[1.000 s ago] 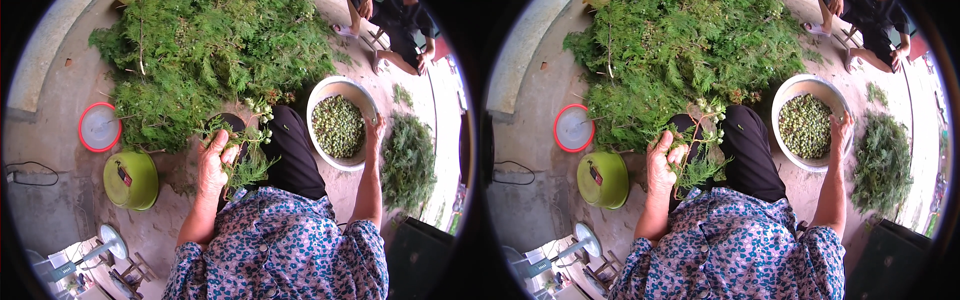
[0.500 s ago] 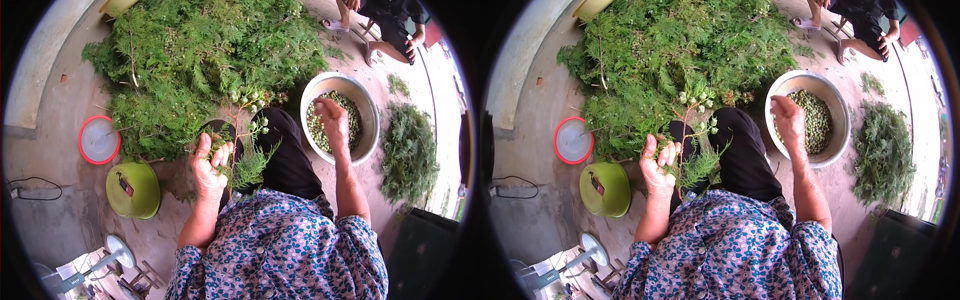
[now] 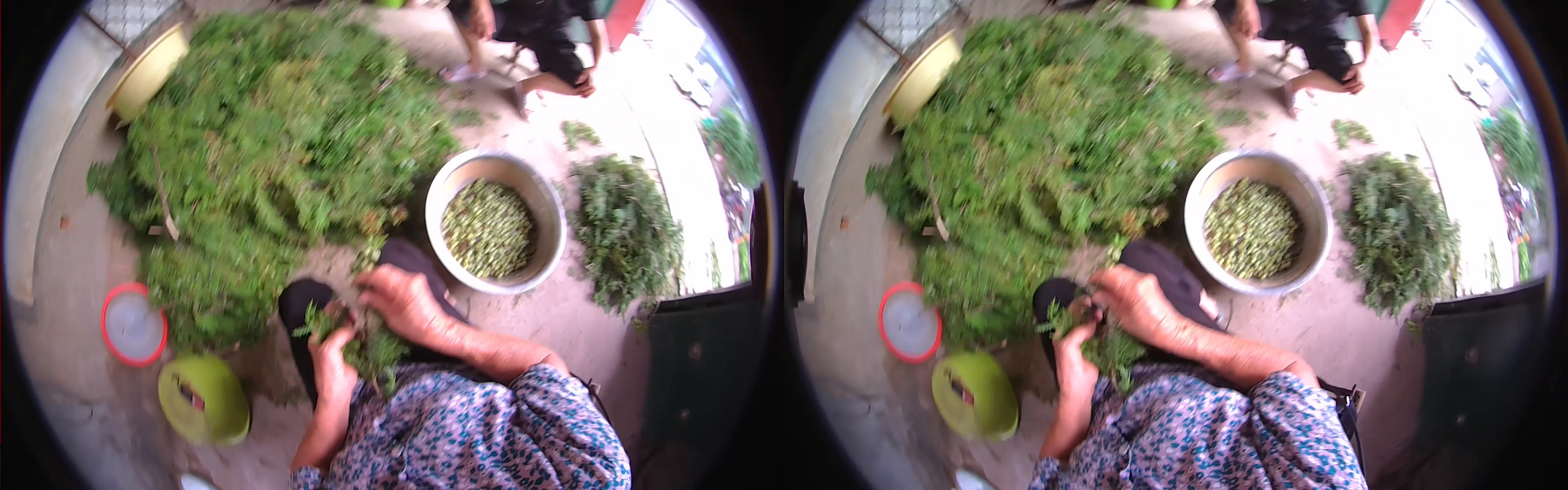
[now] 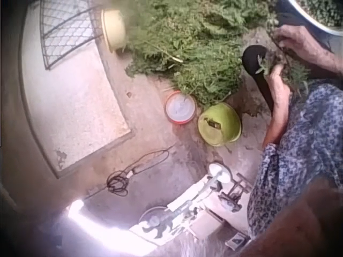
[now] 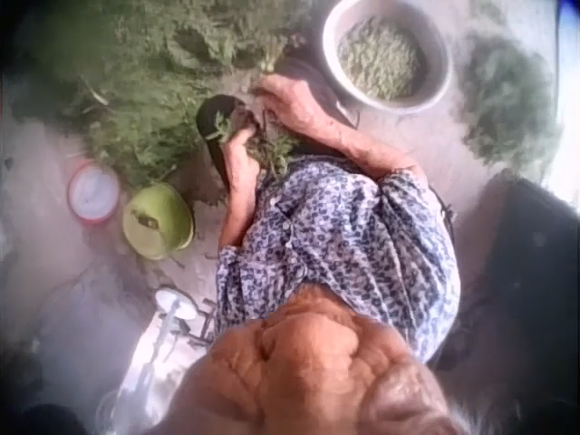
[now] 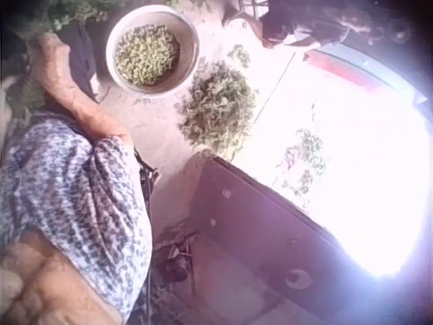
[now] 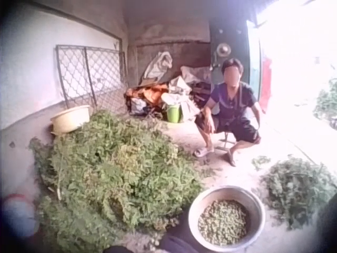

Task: The person picks small green cones from branches by hand and drops them into a metal bowl.

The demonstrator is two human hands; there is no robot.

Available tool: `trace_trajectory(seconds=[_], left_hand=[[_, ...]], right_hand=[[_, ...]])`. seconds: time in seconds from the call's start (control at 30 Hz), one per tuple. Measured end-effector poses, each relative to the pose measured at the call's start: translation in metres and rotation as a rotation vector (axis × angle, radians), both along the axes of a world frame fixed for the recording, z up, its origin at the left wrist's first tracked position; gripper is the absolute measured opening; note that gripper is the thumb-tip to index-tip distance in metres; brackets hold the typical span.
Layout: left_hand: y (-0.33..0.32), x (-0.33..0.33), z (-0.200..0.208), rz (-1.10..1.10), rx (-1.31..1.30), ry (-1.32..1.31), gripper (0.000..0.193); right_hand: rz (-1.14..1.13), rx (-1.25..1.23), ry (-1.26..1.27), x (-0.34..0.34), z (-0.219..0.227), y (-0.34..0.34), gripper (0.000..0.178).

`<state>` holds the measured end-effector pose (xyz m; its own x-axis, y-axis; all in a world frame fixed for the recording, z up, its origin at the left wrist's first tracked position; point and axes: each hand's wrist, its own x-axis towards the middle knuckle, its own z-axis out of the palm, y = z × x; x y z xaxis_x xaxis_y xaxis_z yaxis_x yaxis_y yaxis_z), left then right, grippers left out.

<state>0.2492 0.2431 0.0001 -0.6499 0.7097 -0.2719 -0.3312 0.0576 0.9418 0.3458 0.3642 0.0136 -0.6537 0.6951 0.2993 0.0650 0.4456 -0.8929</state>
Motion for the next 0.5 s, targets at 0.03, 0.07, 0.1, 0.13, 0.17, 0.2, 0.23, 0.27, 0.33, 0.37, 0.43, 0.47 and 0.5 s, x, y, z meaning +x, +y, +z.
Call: trace_trajectory(seconds=[0.03, 0.07, 0.1, 0.13, 0.17, 0.2, 0.23, 0.27, 0.33, 0.37, 0.43, 0.47, 0.5], left_hand=[[-0.002, -0.002, -0.011, 0.067, 0.097, -0.394, 0.033], [-0.003, -0.004, -0.001, 0.055, 0.143, -0.559, 0.037], [-0.009, -0.006, -0.004, 0.02, 0.114, -0.663, 0.036], [0.002, -0.008, -0.01, 0.04, 0.087, -0.706, 0.034], [0.001, -0.007, -0.017, 0.098, 0.031, -0.743, 0.031], [0.001, -0.005, -0.01, 0.063, -0.011, -0.751, 0.028], [0.006, -0.005, -0.001, 0.02, -0.038, -0.753, 0.027], [0.015, 0.0, -0.004, 0.027, -0.12, -0.681, 0.022], [0.02, 0.003, -0.002, -0.033, -0.194, -0.546, 0.014], [0.024, 0.008, 0.008, -0.005, -0.177, -0.504, 0.011], [0.019, 0.001, 0.018, -0.082, -0.102, -0.413, 0.014], [0.021, 0.001, 0.021, -0.084, -0.065, -0.379, 0.014], [0.022, 0.003, 0.024, -0.089, -0.03, -0.343, 0.015]], right_hand=[[0.052, -0.092, 0.004, -0.004, 0.004, -0.004, 0.028], [0.075, -0.031, -0.014, -0.007, 0.012, -0.007, 0.027], [0.153, -0.061, -0.005, -0.008, 0.012, -0.009, 0.029], [0.129, -0.022, -0.011, -0.005, 0.015, -0.002, 0.027], [0.129, -0.023, -0.012, -0.003, 0.013, -0.001, 0.024], [0.126, -0.059, 0.002, -0.001, 0.011, -0.004, 0.024], [0.126, -0.104, 0.022, 0.0, 0.013, 0.0, 0.022], [0.055, 0.017, 0.014, 0.007, 0.007, 0.006, 0.022], [-0.014, 0.056, 0.057, 0.013, 0.001, 0.013, 0.021], [-0.047, 0.027, 0.057, 0.014, -0.006, 0.016, 0.019], [-0.11, -0.107, 0.045, 0.008, 0.0, 0.013, 0.016], [-0.147, -0.143, 0.095, 0.005, -0.004, 0.013, 0.015], [-0.189, -0.179, 0.145, 0.002, -0.007, 0.012, 0.014]])
